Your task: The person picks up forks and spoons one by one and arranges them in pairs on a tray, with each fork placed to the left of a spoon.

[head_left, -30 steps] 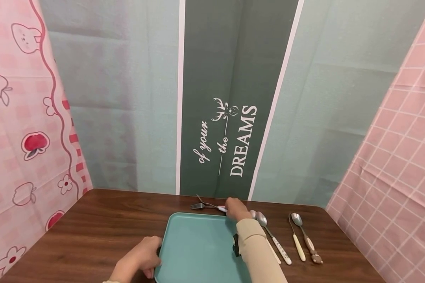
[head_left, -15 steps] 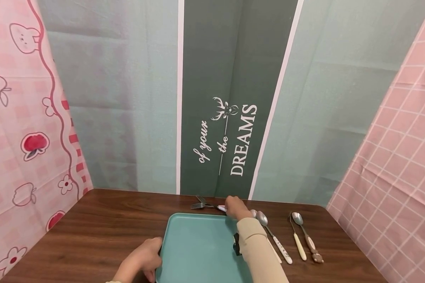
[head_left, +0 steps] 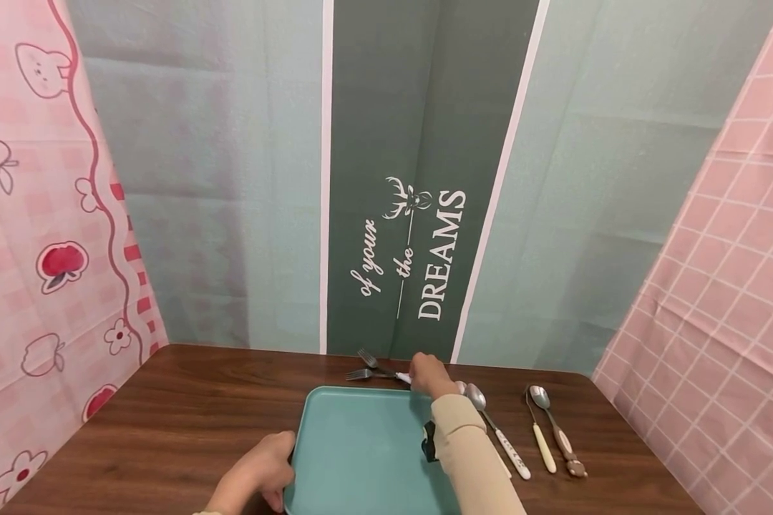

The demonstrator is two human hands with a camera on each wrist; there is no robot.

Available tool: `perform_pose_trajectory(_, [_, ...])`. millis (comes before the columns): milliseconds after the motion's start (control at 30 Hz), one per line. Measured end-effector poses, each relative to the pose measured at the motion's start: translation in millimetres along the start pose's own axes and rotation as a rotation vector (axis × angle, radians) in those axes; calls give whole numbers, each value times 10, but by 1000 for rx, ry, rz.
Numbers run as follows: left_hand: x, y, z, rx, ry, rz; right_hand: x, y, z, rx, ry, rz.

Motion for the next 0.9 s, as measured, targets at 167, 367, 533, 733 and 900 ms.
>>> perform_pose_trajectory(167, [17,-21,0,22,9,13,-21,-53,-93,-3,28,4])
perform_pose_trajectory(367, [25,-29,-9,33,-3,14,27,-26,-147,40,42,-33])
perform_pose_trajectory(533, [23,-28,-6,41,2,29,63,-18,-180,35,36,-72])
perform_pose_trajectory(733, [27,-18,-2,31,19,39,60,-77,-234,26,18,-101])
perform_pose_trajectory(900, [26,-7,0,-3,46,26,20,-156,-301,15,-6,-100])
Point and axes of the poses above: each hand's wrist, its own y-axis towards the middle knuckle, its own x-axis out of the palm, z = x × y, the point moved 3 cm from there along y, towards the middle knuckle, and after that the axes turned 2 degrees about -x, right-handed, at the moved point
